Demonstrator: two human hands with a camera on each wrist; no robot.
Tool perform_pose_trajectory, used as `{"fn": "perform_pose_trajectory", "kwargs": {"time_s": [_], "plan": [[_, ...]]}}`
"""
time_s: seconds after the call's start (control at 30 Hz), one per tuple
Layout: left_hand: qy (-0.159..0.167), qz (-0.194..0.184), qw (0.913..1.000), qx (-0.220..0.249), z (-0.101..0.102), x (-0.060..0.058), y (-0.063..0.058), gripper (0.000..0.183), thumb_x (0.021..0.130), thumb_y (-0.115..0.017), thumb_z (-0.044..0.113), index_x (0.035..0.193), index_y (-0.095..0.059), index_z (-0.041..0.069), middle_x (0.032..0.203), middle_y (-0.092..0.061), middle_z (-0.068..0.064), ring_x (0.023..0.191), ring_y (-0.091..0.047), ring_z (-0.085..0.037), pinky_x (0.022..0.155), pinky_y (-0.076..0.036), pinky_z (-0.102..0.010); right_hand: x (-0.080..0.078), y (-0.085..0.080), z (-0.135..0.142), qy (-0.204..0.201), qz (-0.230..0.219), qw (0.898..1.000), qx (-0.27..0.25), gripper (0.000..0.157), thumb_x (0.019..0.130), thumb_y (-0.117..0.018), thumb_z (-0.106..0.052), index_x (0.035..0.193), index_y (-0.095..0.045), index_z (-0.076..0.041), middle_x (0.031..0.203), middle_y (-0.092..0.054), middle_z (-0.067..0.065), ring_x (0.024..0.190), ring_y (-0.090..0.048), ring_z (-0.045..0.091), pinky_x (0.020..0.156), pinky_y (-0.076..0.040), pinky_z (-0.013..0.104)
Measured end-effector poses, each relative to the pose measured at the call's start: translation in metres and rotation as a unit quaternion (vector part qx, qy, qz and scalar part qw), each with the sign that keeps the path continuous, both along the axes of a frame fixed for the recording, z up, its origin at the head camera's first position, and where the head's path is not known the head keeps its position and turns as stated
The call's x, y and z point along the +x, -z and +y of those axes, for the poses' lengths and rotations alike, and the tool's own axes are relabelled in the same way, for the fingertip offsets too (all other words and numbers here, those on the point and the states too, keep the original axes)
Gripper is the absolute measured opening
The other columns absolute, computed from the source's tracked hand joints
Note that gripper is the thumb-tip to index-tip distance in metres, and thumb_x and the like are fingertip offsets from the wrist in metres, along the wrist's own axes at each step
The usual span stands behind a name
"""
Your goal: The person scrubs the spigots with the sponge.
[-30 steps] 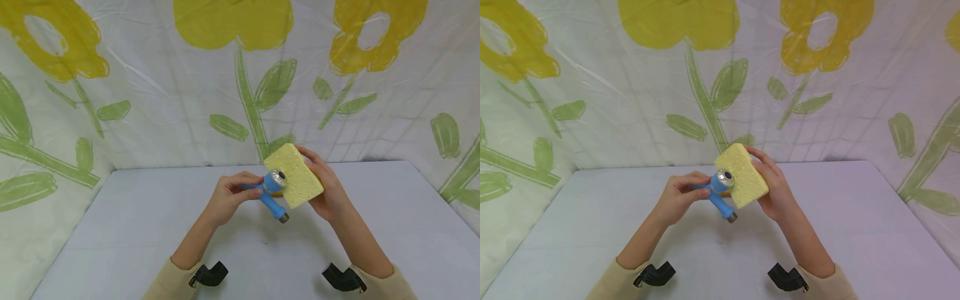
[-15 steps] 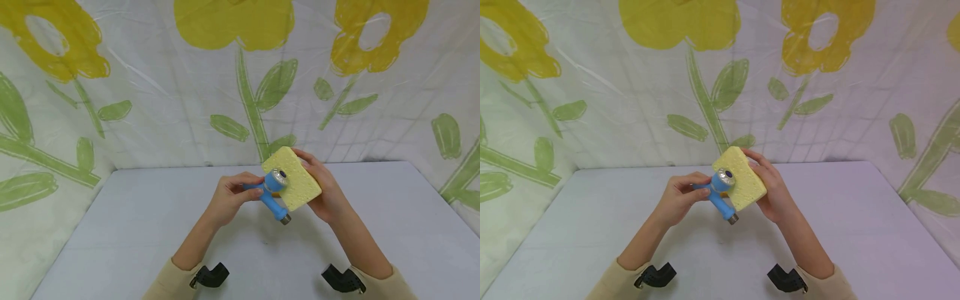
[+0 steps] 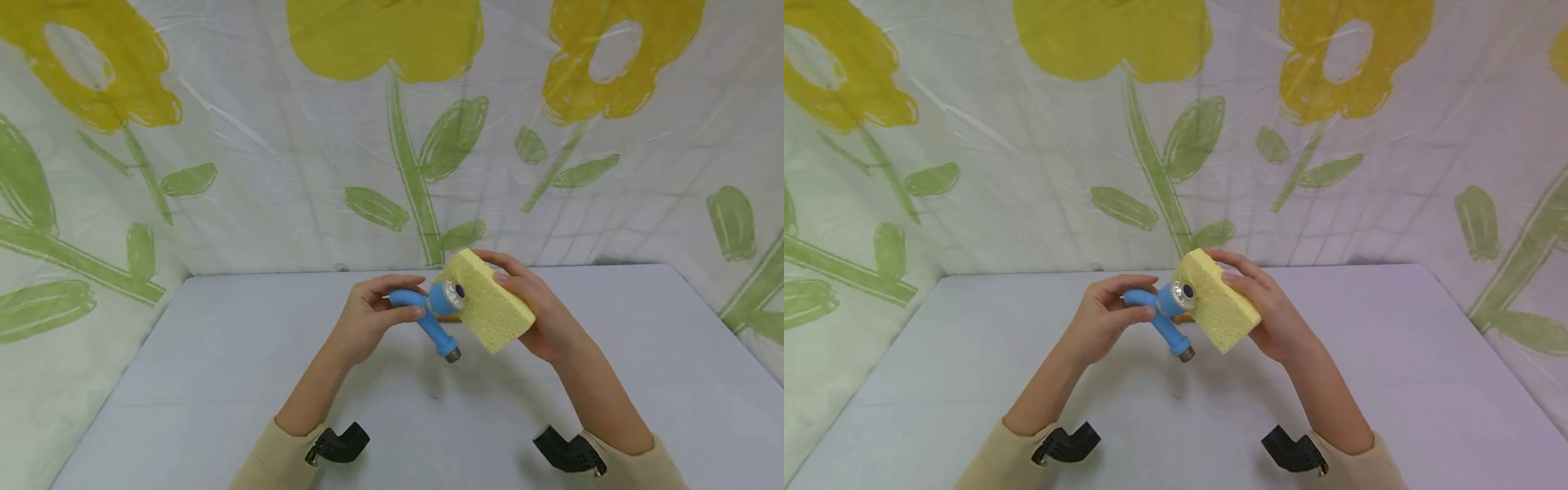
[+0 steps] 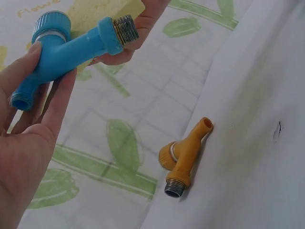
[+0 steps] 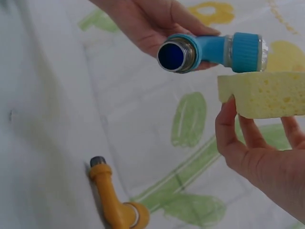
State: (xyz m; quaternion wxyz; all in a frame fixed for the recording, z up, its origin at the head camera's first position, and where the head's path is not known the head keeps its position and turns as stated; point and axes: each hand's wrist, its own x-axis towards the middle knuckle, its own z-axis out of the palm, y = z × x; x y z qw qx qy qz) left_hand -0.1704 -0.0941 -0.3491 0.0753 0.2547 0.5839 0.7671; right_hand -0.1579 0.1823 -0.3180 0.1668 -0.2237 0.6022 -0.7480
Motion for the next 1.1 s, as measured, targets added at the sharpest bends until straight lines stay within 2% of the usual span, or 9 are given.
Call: {"fn": "perform_pose_trajectory", "kwargs": {"time_s": [0.13, 0.23, 0.33, 0.53, 0.67, 0.77, 0.83, 0.93, 1.1], "plan": [[-0.017, -0.035, 0.9992, 0.006, -0.001, 0.0, -0.001, 0.045, 0.092, -0.067, -0.015, 0.136, -0.062, -0.007, 0.106, -0.075, 0.003, 0.093, -0.074, -0.014, 0.088, -0.062, -0.027, 0.0, -0.002, 0.003, -0.011, -0.003, 1.0, 0.019, 0.038, 0.115, -0.037, -0.023, 0.147, -0.056, -0.031, 0.11, -0.07, 0.003, 0.08, -0.071, 0.015, 0.065, -0.062, 0.031], [-0.026, -0.061, 0.9977, 0.012, -0.002, -0.001, -0.001, 0.045, 0.093, -0.063, -0.016, 0.137, -0.058, -0.01, 0.104, -0.077, 0.004, 0.097, -0.074, -0.013, 0.089, -0.061, -0.026, 0.0, -0.002, 0.005, -0.018, -0.005, 0.999, 0.035, 0.038, 0.114, -0.038, -0.022, 0.146, -0.057, -0.032, 0.11, -0.07, 0.005, 0.08, -0.072, 0.016, 0.065, -0.062, 0.031], [-0.031, -0.065, 0.9974, 0.004, -0.002, -0.001, -0.002, 0.044, 0.095, -0.062, -0.015, 0.138, -0.056, -0.014, 0.105, -0.077, 0.004, 0.1, -0.074, -0.012, 0.091, -0.061, -0.025, 0.0, -0.003, 0.006, -0.018, -0.005, 0.998, 0.055, 0.038, 0.114, -0.04, -0.021, 0.144, -0.059, -0.032, 0.11, -0.069, 0.006, 0.078, -0.072, 0.016, 0.063, -0.062, 0.031], [-0.032, -0.033, 0.9982, -0.038, -0.004, -0.002, -0.004, 0.041, 0.096, -0.064, -0.013, 0.136, -0.055, -0.017, 0.107, -0.076, 0.004, 0.101, -0.073, -0.011, 0.09, -0.061, -0.024, -0.001, -0.006, 0.008, -0.016, -0.006, 0.993, 0.12, 0.036, 0.112, -0.046, -0.024, 0.144, -0.061, -0.032, 0.109, -0.068, 0.012, 0.07, -0.069, 0.016, 0.061, -0.061, 0.031], [-0.022, 0.001, 0.9963, -0.083, -0.006, -0.002, -0.005, 0.039, 0.095, -0.067, -0.01, 0.133, -0.061, -0.013, 0.107, -0.076, 0.003, 0.101, -0.073, -0.012, 0.087, -0.061, -0.025, -0.002, -0.006, 0.009, -0.047, 0.006, 0.987, 0.151, 0.035, 0.112, -0.047, -0.022, 0.143, -0.062, -0.029, 0.109, -0.068, 0.013, 0.068, -0.067, 0.015, 0.06, -0.059, 0.029], [-0.013, 0.023, 0.9935, -0.111, -0.007, -0.002, -0.007, 0.038, 0.095, -0.069, -0.008, 0.133, -0.064, -0.01, 0.109, -0.077, -0.003, 0.101, -0.073, -0.013, 0.086, -0.062, -0.028, -0.003, -0.006, 0.011, -0.068, 0.026, 0.984, 0.161, 0.036, 0.113, -0.047, -0.02, 0.144, -0.063, -0.027, 0.107, -0.069, 0.012, 0.067, -0.066, 0.015, 0.06, -0.058, 0.029], [-0.011, 0.031, 0.9925, -0.118, -0.008, -0.002, -0.007, 0.038, 0.095, -0.069, -0.008, 0.133, -0.065, -0.009, 0.111, -0.076, -0.009, 0.101, -0.073, -0.014, 0.087, -0.062, -0.029, -0.003, -0.006, 0.011, -0.071, 0.04, 0.983, 0.162, 0.036, 0.112, -0.047, -0.018, 0.144, -0.063, -0.026, 0.106, -0.07, 0.011, 0.068, -0.066, 0.015, 0.06, -0.058, 0.029], [-0.015, 0.042, 0.9911, -0.126, -0.01, -0.002, -0.007, 0.037, 0.095, -0.069, -0.009, 0.131, -0.065, -0.009, 0.112, -0.075, -0.014, 0.1, -0.073, -0.014, 0.086, -0.062, -0.029, -0.002, -0.007, 0.01, -0.064, 0.063, 0.983, 0.159, 0.036, 0.112, -0.048, -0.016, 0.143, -0.064, -0.025, 0.115, -0.069, 0.009, 0.07, -0.066, 0.016, 0.061, -0.058, 0.029], [-0.013, 0.05, 0.9917, -0.118, -0.011, -0.003, -0.01, 0.036, 0.094, -0.07, -0.01, 0.13, -0.065, -0.011, 0.11, -0.077, -0.008, 0.099, -0.074, -0.014, 0.085, -0.063, -0.029, 0.0, -0.007, 0.009, -0.044, 0.093, 0.979, 0.176, 0.036, 0.111, -0.05, -0.014, 0.141, -0.066, -0.025, 0.127, -0.067, 0.009, 0.073, -0.064, 0.017, 0.063, -0.057, 0.029]]}}
